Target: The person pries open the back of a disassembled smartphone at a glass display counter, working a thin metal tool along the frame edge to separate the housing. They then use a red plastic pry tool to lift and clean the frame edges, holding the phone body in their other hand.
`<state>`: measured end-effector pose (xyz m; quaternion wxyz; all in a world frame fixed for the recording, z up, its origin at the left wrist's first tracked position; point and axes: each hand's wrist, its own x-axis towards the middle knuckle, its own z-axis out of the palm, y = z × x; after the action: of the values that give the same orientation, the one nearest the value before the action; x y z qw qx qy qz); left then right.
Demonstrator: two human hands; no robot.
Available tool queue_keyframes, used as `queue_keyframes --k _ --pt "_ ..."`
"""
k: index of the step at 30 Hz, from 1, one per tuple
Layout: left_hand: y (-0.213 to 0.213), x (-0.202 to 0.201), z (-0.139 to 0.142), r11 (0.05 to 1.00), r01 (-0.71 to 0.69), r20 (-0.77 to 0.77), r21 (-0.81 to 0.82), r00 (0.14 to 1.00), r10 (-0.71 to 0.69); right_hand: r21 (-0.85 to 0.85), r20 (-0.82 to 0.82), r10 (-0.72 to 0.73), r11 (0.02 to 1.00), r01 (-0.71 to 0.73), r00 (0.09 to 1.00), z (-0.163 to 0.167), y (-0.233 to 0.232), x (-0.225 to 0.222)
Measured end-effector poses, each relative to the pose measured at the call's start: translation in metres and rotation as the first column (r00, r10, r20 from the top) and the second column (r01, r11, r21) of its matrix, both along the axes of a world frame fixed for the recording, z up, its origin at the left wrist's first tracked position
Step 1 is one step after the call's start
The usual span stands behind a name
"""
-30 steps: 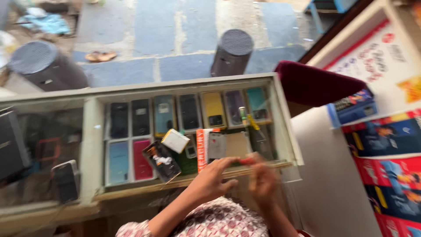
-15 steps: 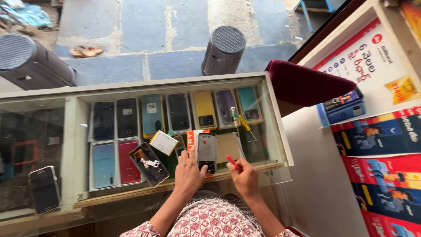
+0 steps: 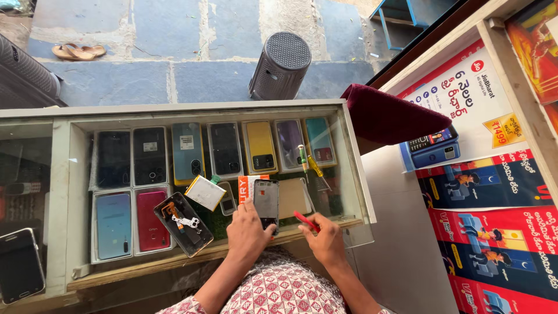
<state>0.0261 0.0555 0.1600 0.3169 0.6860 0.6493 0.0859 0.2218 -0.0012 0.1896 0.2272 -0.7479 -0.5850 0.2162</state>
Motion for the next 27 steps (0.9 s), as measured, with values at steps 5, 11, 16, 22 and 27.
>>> queue_keyframes --k 5,11,16,22,27 --pt "0.006 0.003 -0.008 0.996 0.089 -0.065 0.030 0.994 -0.086 -0.001 -0.034 -0.005 1.000 0.005 0.999 -0.008 0.008 -0.015" --pt "0.007 -0.001 -0.033 0.996 -0.028 0.264 0.085 0.965 0.005 0.016 -0.088 -0.117 0.993 0.118 0.989 -0.010 0.004 -0.009" --pt "0.012 -0.003 -0.018 0.981 -0.036 0.533 -0.192 0.835 0.135 0.114 -0.183 -0.200 0.968 0.223 0.963 -0.003 -0.010 0.015" --pt "0.002 0.001 0.041 0.986 0.039 0.742 -0.164 0.663 0.097 0.180 -0.468 -0.239 0.917 0.357 0.851 0.018 -0.028 0.036" --pt "-0.011 0.007 0.091 0.868 0.158 0.754 -0.470 0.583 0.302 0.536 -0.214 0.034 0.840 0.088 0.976 0.044 -0.034 0.018"
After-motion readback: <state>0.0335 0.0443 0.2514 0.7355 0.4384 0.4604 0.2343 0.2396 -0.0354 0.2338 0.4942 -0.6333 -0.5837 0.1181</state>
